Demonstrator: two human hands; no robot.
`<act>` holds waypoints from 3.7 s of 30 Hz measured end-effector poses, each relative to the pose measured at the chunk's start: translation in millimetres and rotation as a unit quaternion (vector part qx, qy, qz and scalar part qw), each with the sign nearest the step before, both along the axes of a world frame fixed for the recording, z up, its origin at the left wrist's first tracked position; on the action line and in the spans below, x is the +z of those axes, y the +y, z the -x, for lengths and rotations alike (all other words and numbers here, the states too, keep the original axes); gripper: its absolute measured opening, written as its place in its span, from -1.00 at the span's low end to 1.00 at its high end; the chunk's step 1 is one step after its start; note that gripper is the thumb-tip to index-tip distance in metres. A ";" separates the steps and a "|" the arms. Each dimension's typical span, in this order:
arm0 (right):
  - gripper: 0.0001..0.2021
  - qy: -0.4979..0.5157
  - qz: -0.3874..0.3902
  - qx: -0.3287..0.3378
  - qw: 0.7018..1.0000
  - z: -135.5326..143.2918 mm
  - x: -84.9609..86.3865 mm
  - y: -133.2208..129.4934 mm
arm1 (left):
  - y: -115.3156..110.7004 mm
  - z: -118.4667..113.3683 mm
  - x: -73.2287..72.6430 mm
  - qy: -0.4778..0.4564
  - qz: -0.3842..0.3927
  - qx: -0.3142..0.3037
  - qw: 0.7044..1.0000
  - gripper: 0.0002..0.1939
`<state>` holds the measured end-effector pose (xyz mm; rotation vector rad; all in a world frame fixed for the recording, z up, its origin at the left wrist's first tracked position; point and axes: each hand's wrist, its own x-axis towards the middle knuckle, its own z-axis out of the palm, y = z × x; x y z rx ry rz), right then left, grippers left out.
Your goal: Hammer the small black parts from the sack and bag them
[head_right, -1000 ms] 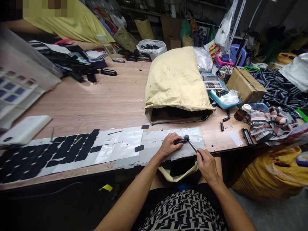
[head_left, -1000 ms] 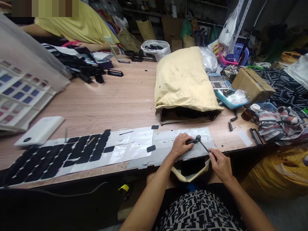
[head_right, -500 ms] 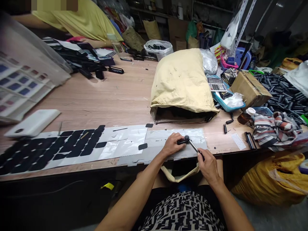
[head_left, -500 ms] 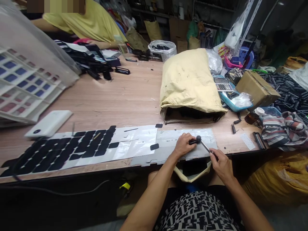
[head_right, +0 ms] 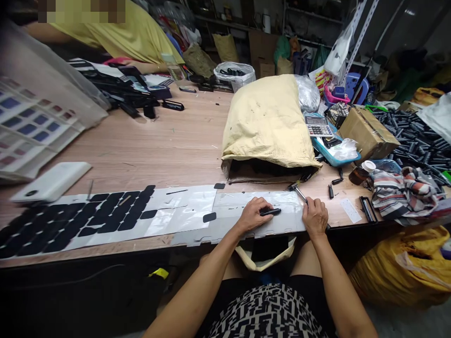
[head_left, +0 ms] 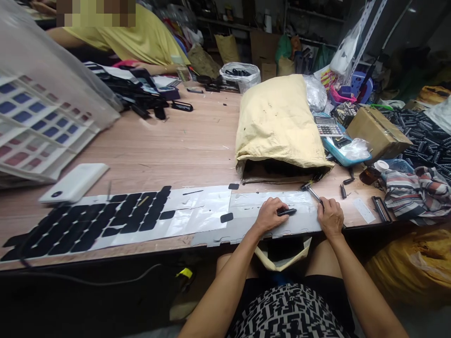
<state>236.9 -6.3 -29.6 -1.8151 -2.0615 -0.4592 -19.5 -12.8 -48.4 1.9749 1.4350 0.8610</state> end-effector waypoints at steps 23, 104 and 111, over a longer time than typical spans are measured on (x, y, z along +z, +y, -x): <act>-0.73 0.009 0.010 -0.011 1.000 1.7 -4.6 -3.3 | 4.5 9.6 29.8 -0.035 -0.046 0.062 0.996 -0.75; -0.71 0.170 0.066 0.040 0.982 5.5 22.2 -26.3 | 16.7 -1.7 -5.9 -0.006 0.007 0.006 1.000 -0.84; -0.71 0.032 0.001 0.017 0.999 -6.7 -1.8 6.1 | 16.4 0.1 -5.6 -0.002 -0.004 -0.002 1.000 -0.85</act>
